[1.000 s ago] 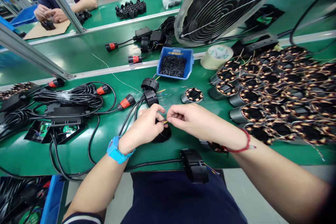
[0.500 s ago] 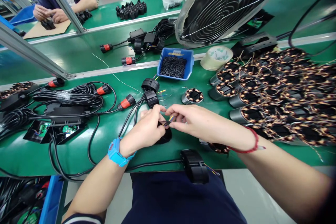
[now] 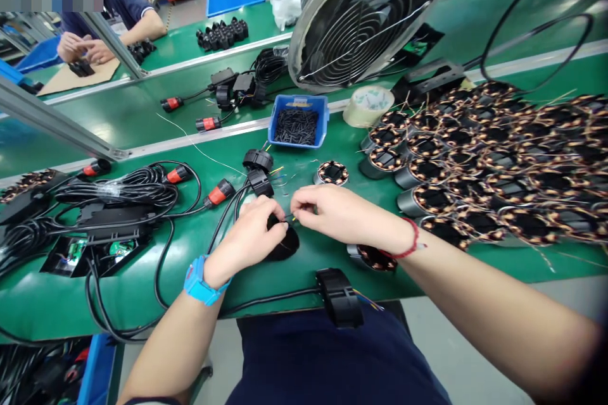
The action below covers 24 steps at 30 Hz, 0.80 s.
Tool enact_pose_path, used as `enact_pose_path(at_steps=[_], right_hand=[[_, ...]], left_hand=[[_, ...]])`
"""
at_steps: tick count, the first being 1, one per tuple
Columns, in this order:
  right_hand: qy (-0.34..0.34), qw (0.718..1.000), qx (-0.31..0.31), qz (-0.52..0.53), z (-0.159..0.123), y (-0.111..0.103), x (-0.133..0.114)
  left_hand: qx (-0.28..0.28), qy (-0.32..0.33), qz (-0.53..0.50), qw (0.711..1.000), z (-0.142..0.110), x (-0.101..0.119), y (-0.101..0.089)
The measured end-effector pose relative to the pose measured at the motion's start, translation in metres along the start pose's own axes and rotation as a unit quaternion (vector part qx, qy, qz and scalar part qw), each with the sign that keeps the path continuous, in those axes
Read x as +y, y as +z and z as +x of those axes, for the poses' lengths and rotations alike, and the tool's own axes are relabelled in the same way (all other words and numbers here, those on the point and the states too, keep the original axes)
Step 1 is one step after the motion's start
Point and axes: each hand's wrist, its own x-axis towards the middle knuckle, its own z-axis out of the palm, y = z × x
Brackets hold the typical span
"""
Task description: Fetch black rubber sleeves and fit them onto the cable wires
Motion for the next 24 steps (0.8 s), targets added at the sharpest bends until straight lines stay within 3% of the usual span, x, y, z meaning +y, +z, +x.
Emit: enact_pose_path(at_steps=[8, 13, 17, 21, 22, 24], right_hand=[[0.019, 0.99, 0.02, 0.141, 0.0, 0.009, 0.002], [0.003, 0.999, -0.039, 0.029, 0.002, 0.005, -0.007], [-0.006, 0.999, -0.035, -0.024, 0.006, 0.009, -0.004], [0.028, 0.999, -0.031, -0.008, 0.005, 0.004, 0.005], [0.032, 0.999, -0.023, 0.008, 0.003, 0.0, 0.007], [0.034, 0.999, 0.011, 0.035, -0.001, -0.012, 0.012]], left_hand=[[0.007, 0.013, -0.04, 0.999, 0.005, -0.006, 0.004], [-0.022, -0.009, -0.033, 0.999, 0.004, -0.001, 0.005], [-0.01, -0.005, 0.016, 1.0, -0.001, 0.004, 0.001], [0.129, 0.091, 0.079, 0.984, -0.015, 0.018, 0.0], [0.13, 0.128, 0.096, 0.979, -0.02, 0.023, 0.001], [0.061, 0.207, 0.146, 0.966, -0.03, 0.036, 0.007]])
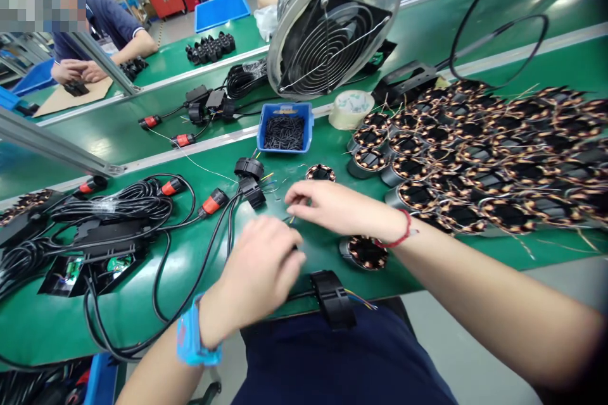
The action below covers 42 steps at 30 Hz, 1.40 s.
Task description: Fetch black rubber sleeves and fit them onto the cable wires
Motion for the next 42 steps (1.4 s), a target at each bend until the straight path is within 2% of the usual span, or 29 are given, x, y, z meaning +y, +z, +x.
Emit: enact_pose_path(at_steps=[2, 3, 6, 8, 9, 12, 14, 16, 21, 26, 32, 35, 39, 42], right_hand=[[-0.006, 0.999, 0.049, 0.008, -0.001, -0.016, 0.003], [-0.01, 0.997, 0.073, 0.006, 0.001, -0.024, 0.004], [-0.014, 0.988, 0.151, -0.033, 0.024, -0.047, 0.007], [0.002, 0.975, 0.184, -0.122, 0.051, -0.057, 0.012], [0.011, 0.967, 0.177, -0.182, 0.067, -0.059, 0.016], [0.028, 0.944, 0.097, -0.314, 0.112, -0.058, 0.03], [0.031, 0.94, 0.064, -0.333, 0.131, -0.054, 0.038], [0.035, 0.94, 0.066, -0.333, 0.141, -0.049, 0.044], [0.031, 0.94, 0.094, -0.327, 0.137, -0.048, 0.05], [0.03, 0.942, 0.114, -0.315, 0.129, -0.052, 0.054], [-0.009, 0.943, 0.097, -0.319, 0.127, -0.053, 0.053], [-0.009, 0.943, 0.089, -0.322, 0.128, -0.054, 0.053], [-0.008, 0.944, 0.095, -0.316, 0.13, -0.054, 0.055], [-0.016, 0.947, 0.115, -0.298, 0.129, -0.055, 0.056]], left_hand=[[-0.091, 0.09, 0.045, 0.991, -0.004, 0.017, 0.007], [-0.12, 0.126, 0.068, 0.982, -0.005, 0.025, 0.012], [-0.143, 0.191, 0.11, 0.965, -0.006, 0.04, 0.033], [-0.147, 0.211, 0.127, 0.958, -0.005, 0.044, 0.044], [-0.152, 0.215, 0.136, 0.955, -0.004, 0.045, 0.047], [-0.15, 0.172, 0.183, 0.956, 0.001, 0.044, 0.053], [-0.139, 0.112, 0.218, 0.959, 0.005, 0.041, 0.054], [-0.126, 0.063, 0.247, 0.959, 0.009, 0.036, 0.054], [-0.098, -0.011, 0.281, 0.955, 0.018, 0.015, 0.053], [-0.099, -0.028, 0.201, 0.974, 0.025, 0.002, 0.038], [-0.093, -0.132, 0.158, 0.974, 0.027, -0.004, 0.019], [-0.13, -0.144, 0.136, 0.972, 0.034, -0.009, 0.013], [-0.238, -0.094, 0.1, 0.961, 0.049, -0.015, 0.004], [-0.268, -0.092, 0.09, 0.955, 0.057, -0.017, -0.001]])
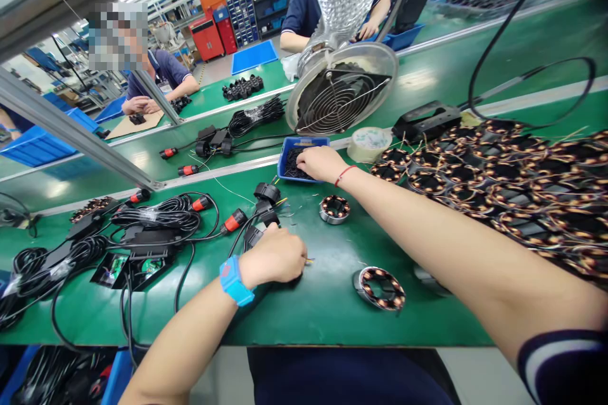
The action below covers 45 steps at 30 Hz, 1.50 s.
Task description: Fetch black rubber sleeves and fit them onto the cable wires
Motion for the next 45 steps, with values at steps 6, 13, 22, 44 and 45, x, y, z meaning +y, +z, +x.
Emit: enact_pose_path(at_steps=[6, 13, 22, 44, 45], right_hand=[[0.005, 0.995, 0.04, 0.087, -0.015, -0.016, 0.0], [-0.105, 0.957, 0.008, 0.269, -0.075, -0.04, -0.031], [-0.2, 0.974, 0.074, 0.082, -0.121, -0.037, -0.056], [-0.223, 0.966, 0.11, 0.072, -0.131, -0.04, -0.052], [-0.222, 0.965, 0.109, 0.082, -0.132, -0.041, -0.051]], left_hand=[[0.116, -0.04, -0.214, 0.969, 0.002, -0.015, -0.004], [0.26, -0.076, -0.565, 0.779, -0.002, -0.035, 0.005], [0.252, -0.052, -0.594, 0.762, -0.01, -0.033, 0.007], [0.259, -0.051, -0.462, 0.847, -0.012, -0.026, 0.01], [0.261, -0.05, -0.453, 0.851, -0.011, -0.026, 0.01]])
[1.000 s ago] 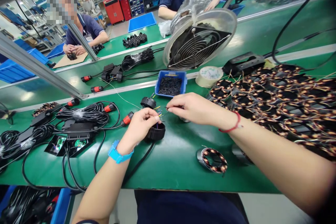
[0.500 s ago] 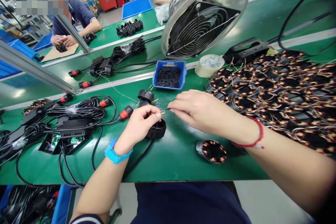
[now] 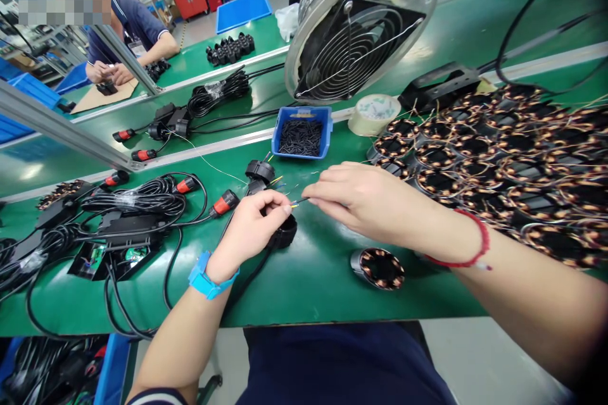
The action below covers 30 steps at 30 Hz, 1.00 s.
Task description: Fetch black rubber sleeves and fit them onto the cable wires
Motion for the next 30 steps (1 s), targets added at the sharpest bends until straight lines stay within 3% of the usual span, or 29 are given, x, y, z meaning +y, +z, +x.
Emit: enact_pose_path(at_steps=[4, 11, 14, 18, 22, 25, 30], right_hand=[[-0.005, 1.0, -0.007, 0.012, -0.001, -0.004, 0.0], [-0.068, 0.988, -0.075, -0.115, 0.005, -0.016, -0.007], [-0.051, 0.992, -0.104, -0.043, 0.008, -0.014, -0.006], [0.031, 0.987, -0.124, 0.098, 0.011, -0.001, -0.003], [0.074, 0.979, -0.092, 0.163, 0.009, 0.007, 0.0], [0.09, 0.978, -0.035, 0.186, 0.005, 0.006, 0.0], [0.064, 0.986, 0.03, 0.15, 0.0, 0.01, -0.004]], left_hand=[[0.004, 0.029, 0.041, 0.999, -0.001, 0.002, 0.003], [0.024, 0.055, 0.082, 0.995, -0.002, 0.0, 0.007], [0.026, 0.056, 0.079, 0.995, -0.003, -0.001, 0.007], [0.027, 0.062, 0.076, 0.995, -0.003, -0.002, 0.007], [0.032, 0.045, 0.044, 0.998, -0.003, -0.003, 0.006], [0.03, 0.023, 0.021, 0.999, -0.002, -0.003, 0.006], [0.025, 0.008, 0.019, 0.999, -0.002, -0.002, 0.005]])
